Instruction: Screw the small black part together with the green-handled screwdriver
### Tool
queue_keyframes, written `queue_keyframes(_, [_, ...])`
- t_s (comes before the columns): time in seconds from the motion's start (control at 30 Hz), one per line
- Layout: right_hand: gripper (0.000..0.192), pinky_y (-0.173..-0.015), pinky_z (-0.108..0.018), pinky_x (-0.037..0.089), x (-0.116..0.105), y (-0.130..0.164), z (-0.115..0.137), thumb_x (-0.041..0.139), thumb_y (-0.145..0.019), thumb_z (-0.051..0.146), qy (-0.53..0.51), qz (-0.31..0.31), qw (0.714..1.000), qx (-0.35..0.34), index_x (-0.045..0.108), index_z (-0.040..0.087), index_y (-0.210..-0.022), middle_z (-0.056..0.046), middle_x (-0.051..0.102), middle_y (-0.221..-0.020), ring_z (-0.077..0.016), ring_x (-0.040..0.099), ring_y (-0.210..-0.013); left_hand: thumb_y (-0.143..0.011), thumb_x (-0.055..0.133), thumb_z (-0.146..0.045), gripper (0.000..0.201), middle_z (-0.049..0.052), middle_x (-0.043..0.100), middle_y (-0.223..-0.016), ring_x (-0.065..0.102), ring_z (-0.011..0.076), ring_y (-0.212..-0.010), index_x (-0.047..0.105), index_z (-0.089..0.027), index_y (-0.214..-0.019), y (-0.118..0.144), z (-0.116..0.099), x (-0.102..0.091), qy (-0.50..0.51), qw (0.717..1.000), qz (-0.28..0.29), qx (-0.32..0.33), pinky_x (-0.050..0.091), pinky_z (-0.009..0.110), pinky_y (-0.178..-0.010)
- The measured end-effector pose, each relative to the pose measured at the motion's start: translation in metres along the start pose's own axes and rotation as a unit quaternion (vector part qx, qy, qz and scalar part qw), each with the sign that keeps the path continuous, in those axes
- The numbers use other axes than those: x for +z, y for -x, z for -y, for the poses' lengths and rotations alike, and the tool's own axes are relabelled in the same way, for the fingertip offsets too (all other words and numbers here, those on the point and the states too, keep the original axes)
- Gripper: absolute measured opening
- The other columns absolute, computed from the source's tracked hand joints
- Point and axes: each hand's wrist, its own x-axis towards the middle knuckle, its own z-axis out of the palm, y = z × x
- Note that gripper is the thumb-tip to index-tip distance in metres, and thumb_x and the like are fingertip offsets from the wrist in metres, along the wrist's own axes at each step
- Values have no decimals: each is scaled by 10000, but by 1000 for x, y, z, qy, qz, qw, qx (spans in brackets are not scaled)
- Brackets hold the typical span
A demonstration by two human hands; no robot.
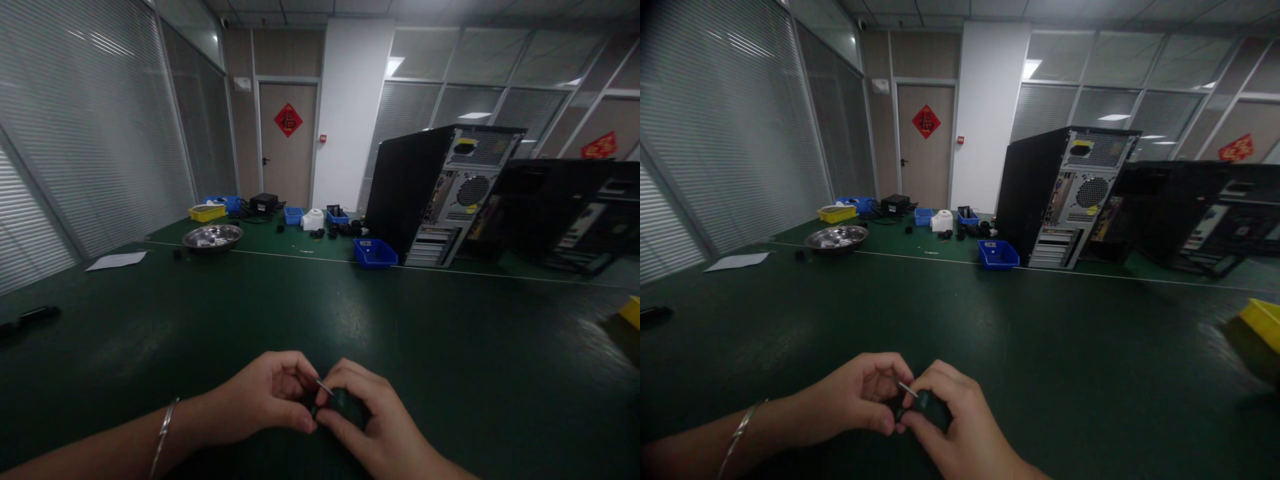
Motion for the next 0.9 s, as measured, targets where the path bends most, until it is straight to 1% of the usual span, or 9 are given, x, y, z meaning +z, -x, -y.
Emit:
queue_keyframes(0.1, [85,-711,-251,470,1,0,1,676,-812,90,-1,3,1000,-2,676,163,-856,-41,645,-856,-179,632,-806,-680,767,15,313,13,695,-903,663,127,-835,664,-141,-932,0,0,0,-12,1000,-7,-10,474,255,-756])
queue_keyframes(0.27, [55,-712,-246,462,-3,2,-2,694,-832,155,-18,-45,999,-12,662,177,-870,-24,631,-849,-172,616,-799,-789,727,-119,217,62,723,-932,685,140,-780,683,-127,-1001,2,-2,-3,-53,998,-41,-17,515,275,-741])
queue_keyframes(0.37, [37,-745,-255,458,-7,2,-6,667,-858,166,-12,-65,998,-11,655,184,-888,-23,634,-863,-175,615,-821,-815,705,-151,205,109,739,-995,706,188,-849,692,-117,-1017,2,-12,-11,-49,992,-116,-9,538,304,-785])
queue_keyframes(0.47, [39,-753,-263,456,-12,0,-11,648,-863,149,3,-71,997,13,651,186,-878,-22,635,-866,-180,615,-829,-836,667,-115,198,148,727,-1066,703,233,-947,702,-95,-1030,2,-27,-33,-21,969,-244,15,544,325,-870])
queue_keyframes(0.53, [47,-758,-271,458,-14,-2,-13,638,-866,147,11,-65,997,35,653,189,-881,-21,639,-873,-184,616,-835,-835,628,-34,216,172,725,-1050,702,258,-963,704,-74,-1033,3,-37,-57,10,934,-351,69,557,350,-887])
queue_keyframes(0.57, [51,-759,-276,460,-15,-2,-14,635,-867,148,14,-60,997,44,655,190,-887,-22,642,-877,-186,618,-838,-821,602,22,234,180,728,-1018,710,267,-938,709,-64,-1010,4,-41,-71,32,899,-420,119,577,365,-863])
queue_keyframes(0.67, [50,-760,-285,463,-16,-2,-13,632,-866,155,23,-49,997,53,661,186,-892,-26,651,-881,-191,623,-840,-888,432,58,326,127,712,-991,707,176,-901,695,-104,-991,13,-54,-112,39,829,-520,201,593,247,-810])
queue_keyframes(0.8, [43,-757,-283,467,-16,0,-11,635,-866,164,31,-33,998,49,668,182,-888,-30,660,-883,-191,630,-840,-889,406,72,344,55,671,-854,677,96,-785,684,-127,-936,26,-69,-142,44,734,-619,276,581,159,-771])
queue_keyframes(0.9, [47,-753,-278,469,-16,0,-9,633,-867,166,34,-28,998,46,670,180,-893,-31,664,-886,-188,632,-836,-872,424,83,335,49,664,-821,664,91,-748,691,-119,-884,32,-76,-145,39,712,-640,288,582,158,-755])
